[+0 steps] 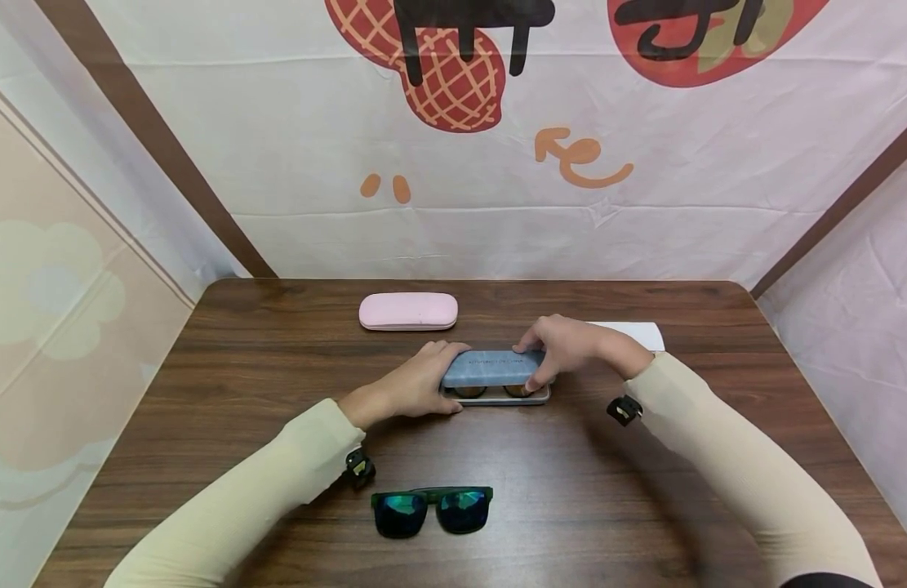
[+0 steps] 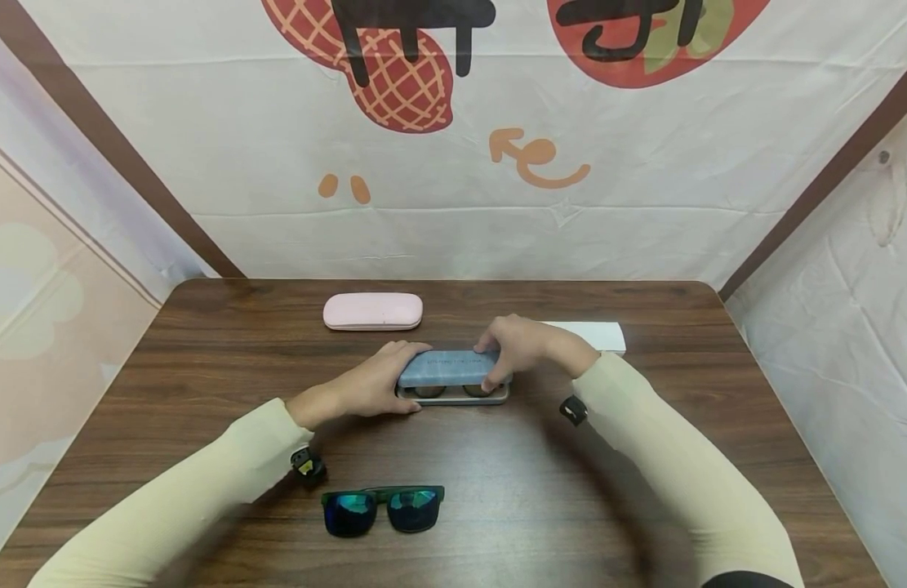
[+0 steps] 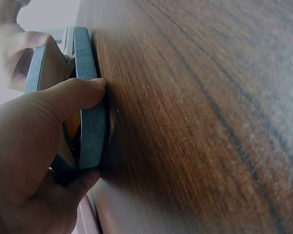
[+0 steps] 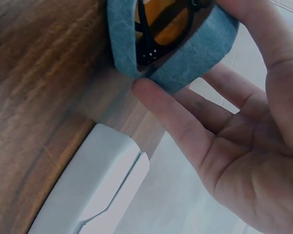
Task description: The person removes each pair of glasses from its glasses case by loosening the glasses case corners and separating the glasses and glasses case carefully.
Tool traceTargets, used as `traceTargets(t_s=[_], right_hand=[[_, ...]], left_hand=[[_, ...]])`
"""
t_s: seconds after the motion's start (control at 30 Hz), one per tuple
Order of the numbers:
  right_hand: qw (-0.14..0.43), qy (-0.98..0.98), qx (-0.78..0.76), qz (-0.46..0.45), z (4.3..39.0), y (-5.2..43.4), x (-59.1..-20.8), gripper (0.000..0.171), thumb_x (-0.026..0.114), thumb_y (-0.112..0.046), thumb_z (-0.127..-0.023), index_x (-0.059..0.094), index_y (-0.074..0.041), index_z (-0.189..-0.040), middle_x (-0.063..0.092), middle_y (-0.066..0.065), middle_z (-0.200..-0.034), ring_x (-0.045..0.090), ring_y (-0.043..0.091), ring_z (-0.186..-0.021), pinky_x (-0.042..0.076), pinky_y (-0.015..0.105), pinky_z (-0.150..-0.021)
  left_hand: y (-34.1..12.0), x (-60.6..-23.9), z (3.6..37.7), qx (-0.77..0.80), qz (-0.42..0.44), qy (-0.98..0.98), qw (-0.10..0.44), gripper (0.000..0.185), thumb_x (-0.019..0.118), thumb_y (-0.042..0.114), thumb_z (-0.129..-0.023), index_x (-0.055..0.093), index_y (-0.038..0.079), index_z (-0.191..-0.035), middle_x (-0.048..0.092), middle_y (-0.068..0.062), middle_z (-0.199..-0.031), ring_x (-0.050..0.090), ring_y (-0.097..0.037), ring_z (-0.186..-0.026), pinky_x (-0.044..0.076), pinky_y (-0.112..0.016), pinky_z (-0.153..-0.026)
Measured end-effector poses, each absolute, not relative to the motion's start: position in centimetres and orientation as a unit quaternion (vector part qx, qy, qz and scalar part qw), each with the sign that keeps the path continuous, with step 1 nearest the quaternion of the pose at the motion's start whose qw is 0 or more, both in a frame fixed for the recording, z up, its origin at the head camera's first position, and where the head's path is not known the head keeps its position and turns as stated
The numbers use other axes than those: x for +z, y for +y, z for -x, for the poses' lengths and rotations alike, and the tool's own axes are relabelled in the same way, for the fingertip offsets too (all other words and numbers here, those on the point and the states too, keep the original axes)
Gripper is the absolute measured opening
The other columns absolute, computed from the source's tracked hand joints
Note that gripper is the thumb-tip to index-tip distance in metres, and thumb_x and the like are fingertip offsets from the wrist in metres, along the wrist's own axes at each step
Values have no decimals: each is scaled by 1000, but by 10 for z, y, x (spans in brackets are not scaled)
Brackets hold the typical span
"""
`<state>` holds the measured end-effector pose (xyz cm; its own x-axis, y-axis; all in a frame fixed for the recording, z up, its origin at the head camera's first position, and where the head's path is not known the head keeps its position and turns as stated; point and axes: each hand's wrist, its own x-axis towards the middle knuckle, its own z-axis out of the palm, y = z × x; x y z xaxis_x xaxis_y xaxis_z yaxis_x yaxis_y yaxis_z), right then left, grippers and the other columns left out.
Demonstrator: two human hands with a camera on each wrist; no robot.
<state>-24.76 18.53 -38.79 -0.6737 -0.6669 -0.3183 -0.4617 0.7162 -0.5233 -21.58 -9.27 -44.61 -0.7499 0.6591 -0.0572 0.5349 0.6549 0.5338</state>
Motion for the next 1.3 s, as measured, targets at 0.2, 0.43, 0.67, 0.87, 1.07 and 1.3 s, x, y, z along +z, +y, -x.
traceTargets(t_s=[0.2, 0.43, 0.67, 0.87, 1.07, 1.3], right_hand=[[270, 888, -203, 313, 253, 185, -384, 64, 89, -31, -76, 69, 0, -128, 67, 12, -132, 62, 23, -121, 49, 42, -101], [311, 877, -213, 298, 258, 184, -379, 61, 87, -25, -81, 66, 1, -132, 64, 13, -135, 58, 30, -128, 47, 44, -105], [336, 869, -206, 300, 266, 183, -377, 58, 85, -25, -83, 66, -1, -132, 63, 12, -137, 56, 31, -130, 45, 44, -107], [369, 863, -203, 281, 273, 184, -374, 60, 83, -27, -82, 65, -2, -134, 64, 13, -136, 56, 29, -130, 49, 41, -102], [435, 825, -266, 243, 285, 193, -382, 61, 77, -25, -89, 58, 2, -140, 67, 13, -127, 65, 20, -110, 56, 37, -90], [468, 805, -294, 215, 291, 195, -383, 63, 75, -26, -92, 54, 3, -143, 61, 16, -137, 65, 18, -111, 55, 39, -93]], left_hand=[[-93, -447, 215, 257, -325, 902, 120, 89, 89, 24, -79, 41, 3, -151, 52, -16, -139, 46, -30, -126, 44, -44, -103], [-94, -446, 215, 270, -315, 901, 129, 92, 89, 24, -80, 37, 6, -154, 49, -15, -144, 45, -30, -129, 44, -45, -104], [-95, -447, 217, 288, -309, 897, 131, 98, 91, 22, -78, 30, 5, -154, 45, -17, -149, 44, -29, -132, 43, -44, -105], [-96, -448, 217, 319, -298, 889, 134, 105, 94, 20, -74, 25, 8, -153, 51, -20, -139, 48, -30, -125, 45, -46, -100], [-96, -451, 216, 340, -287, 886, 130, 111, 96, 19, -71, 21, 7, -152, 50, -25, -141, 47, -34, -130, 43, -48, -105], [-97, -450, 215, 333, -300, 887, 111, 114, 97, 21, -70, 20, 4, -152, 37, -23, -152, 42, -34, -137, 40, -47, -110]])
